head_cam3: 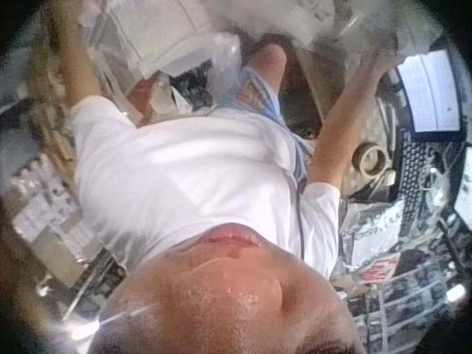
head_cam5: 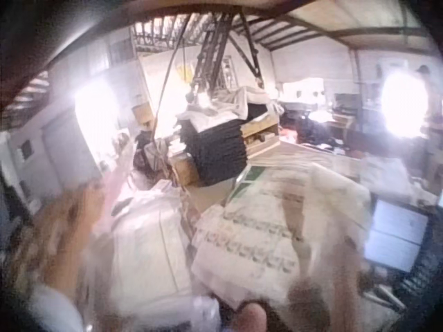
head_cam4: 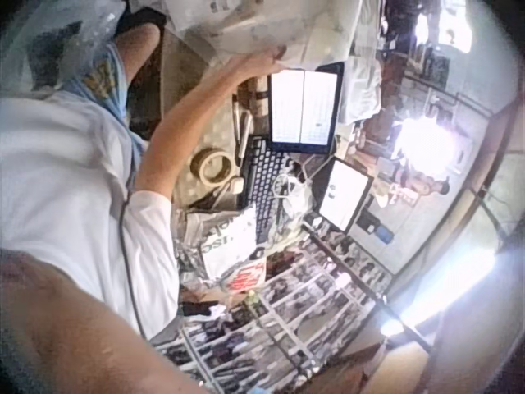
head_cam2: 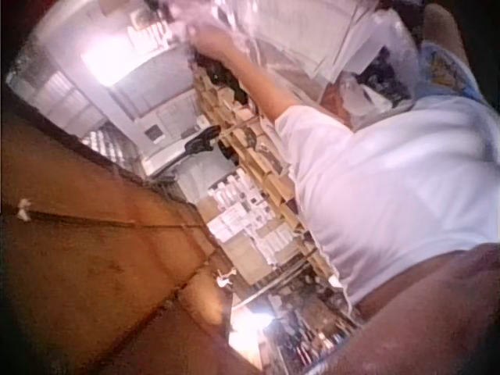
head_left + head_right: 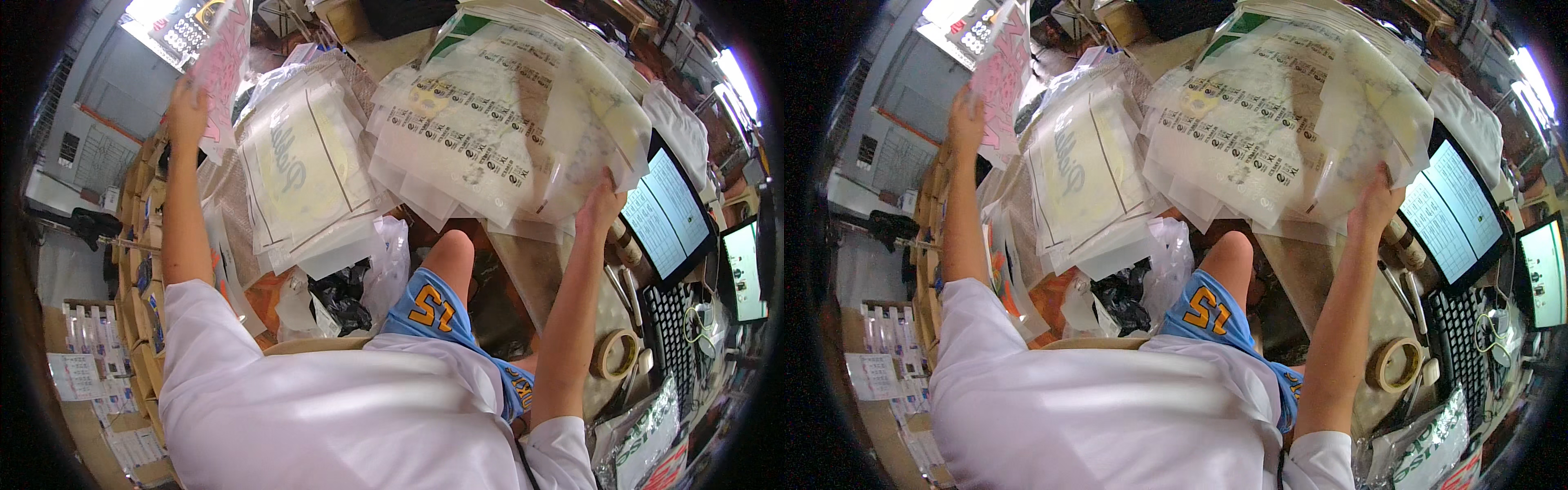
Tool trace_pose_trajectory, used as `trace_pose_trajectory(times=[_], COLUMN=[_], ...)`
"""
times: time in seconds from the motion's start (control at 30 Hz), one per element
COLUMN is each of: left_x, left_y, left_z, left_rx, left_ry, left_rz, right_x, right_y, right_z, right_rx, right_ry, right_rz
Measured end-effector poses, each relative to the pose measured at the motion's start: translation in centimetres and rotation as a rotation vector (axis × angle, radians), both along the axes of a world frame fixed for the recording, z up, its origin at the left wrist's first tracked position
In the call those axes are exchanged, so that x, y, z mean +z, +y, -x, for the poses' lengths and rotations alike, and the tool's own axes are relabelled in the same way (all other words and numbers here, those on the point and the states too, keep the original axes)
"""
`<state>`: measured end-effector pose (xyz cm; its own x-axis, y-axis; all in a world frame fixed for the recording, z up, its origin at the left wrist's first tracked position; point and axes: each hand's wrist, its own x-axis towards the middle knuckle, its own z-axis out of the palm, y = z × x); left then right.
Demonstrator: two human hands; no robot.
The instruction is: The person sorts through a stack of printed transfer sheets on a table, checking them against a digital list on a tablet and organizing them into groups.
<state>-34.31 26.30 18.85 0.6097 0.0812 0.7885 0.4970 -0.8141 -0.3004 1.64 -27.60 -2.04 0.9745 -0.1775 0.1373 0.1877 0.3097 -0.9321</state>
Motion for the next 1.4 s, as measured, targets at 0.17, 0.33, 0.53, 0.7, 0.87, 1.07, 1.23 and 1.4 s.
trace_pose_trajectory(times=[0.17,0.33,0.53,0.7,0.87,1.07,1.23,1.4], left_x=[-13.3,-25.7,-29.3,-23.4,-30.4,-32.8,-24.3,-18.4], left_y=[-3.1,-3.7,7.1,15.2,12.4,15.7,18.8,15.5], left_z=[-1.3,1.1,1.7,-1.3,-6.9,-7.5,-3.8,-2.0], left_rx=[0.186,0.332,0.358,0.214,0.182,0.339,0.576,0.331], left_ry=[0.303,0.617,0.653,0.361,0.412,0.776,0.858,0.313], left_rz=[0.381,0.64,0.146,0.494,0.751,0.719,0.325,0.311], right_x=[0.0,-1.4,-1.1,-0.5,-0.6,0.0,0.6,0.7], right_y=[0.0,-0.2,0.1,1.2,0.2,0.4,0.6,0.6], right_z=[0.5,0.0,1.1,1.3,1.4,1.6,1.8,1.6], right_rx=[-0.02,-0.029,0.072,-0.156,-0.094,-0.045,-0.036,-0.061], right_ry=[0.02,-0.079,0.272,-0.26,-0.18,-0.186,-0.104,-0.161], right_rz=[0.084,0.13,-0.026,0.349,0.296,0.303,0.281,0.277])
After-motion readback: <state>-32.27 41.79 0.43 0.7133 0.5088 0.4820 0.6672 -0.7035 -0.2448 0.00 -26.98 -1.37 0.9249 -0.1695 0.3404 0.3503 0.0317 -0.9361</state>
